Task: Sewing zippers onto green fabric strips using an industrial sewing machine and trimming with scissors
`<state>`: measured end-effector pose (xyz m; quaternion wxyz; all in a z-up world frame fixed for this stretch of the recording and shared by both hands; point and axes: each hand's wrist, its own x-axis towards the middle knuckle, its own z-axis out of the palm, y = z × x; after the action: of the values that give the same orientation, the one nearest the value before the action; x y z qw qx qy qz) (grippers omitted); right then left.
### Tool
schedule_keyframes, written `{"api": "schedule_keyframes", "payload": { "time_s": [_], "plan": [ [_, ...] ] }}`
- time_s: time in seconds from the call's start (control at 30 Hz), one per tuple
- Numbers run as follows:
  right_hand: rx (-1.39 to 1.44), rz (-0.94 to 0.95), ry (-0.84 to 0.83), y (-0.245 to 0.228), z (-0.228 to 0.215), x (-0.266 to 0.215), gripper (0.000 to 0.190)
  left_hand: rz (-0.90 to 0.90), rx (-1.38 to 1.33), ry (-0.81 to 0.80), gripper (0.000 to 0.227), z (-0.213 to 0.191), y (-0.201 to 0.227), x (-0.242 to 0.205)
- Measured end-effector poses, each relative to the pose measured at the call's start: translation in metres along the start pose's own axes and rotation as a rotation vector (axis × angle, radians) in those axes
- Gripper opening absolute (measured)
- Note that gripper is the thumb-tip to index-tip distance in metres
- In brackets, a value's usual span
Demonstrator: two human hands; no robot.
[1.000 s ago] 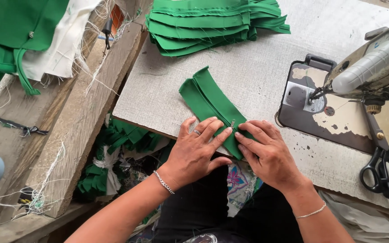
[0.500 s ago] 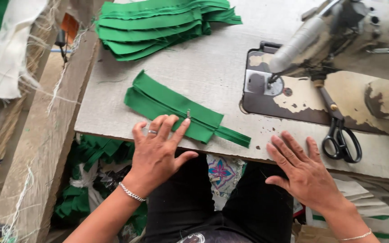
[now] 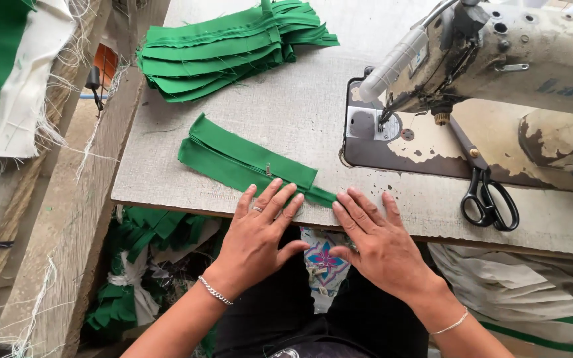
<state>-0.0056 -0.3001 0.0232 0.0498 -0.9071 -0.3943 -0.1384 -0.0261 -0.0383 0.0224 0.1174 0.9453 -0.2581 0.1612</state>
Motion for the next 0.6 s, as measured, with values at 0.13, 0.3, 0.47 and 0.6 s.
{"api": "schedule_keyframes", "payload": {
  "time_s": [0.13,0.3,0.47,0.6],
  "plan": [
    [0.033,0.008,0.006,0.005,0.000,-0.009,0.072,0.029,0.081,-0.017,0.080,0.005,0.002,-0.005],
    [0.059,0.001,0.030,0.010,-0.003,-0.016,0.067,0.030,0.162,-0.002,0.081,0.009,0.009,-0.009],
    [0.314,0.043,0.219,0.030,-0.015,-0.010,0.033,0.028,0.151,0.043,0.061,0.006,0.007,-0.009],
    [0.267,0.483,0.256,0.096,0.005,-0.006,0.012,0.016,0.096,0.028,0.072,0.005,0.007,-0.011]
  ]
}}
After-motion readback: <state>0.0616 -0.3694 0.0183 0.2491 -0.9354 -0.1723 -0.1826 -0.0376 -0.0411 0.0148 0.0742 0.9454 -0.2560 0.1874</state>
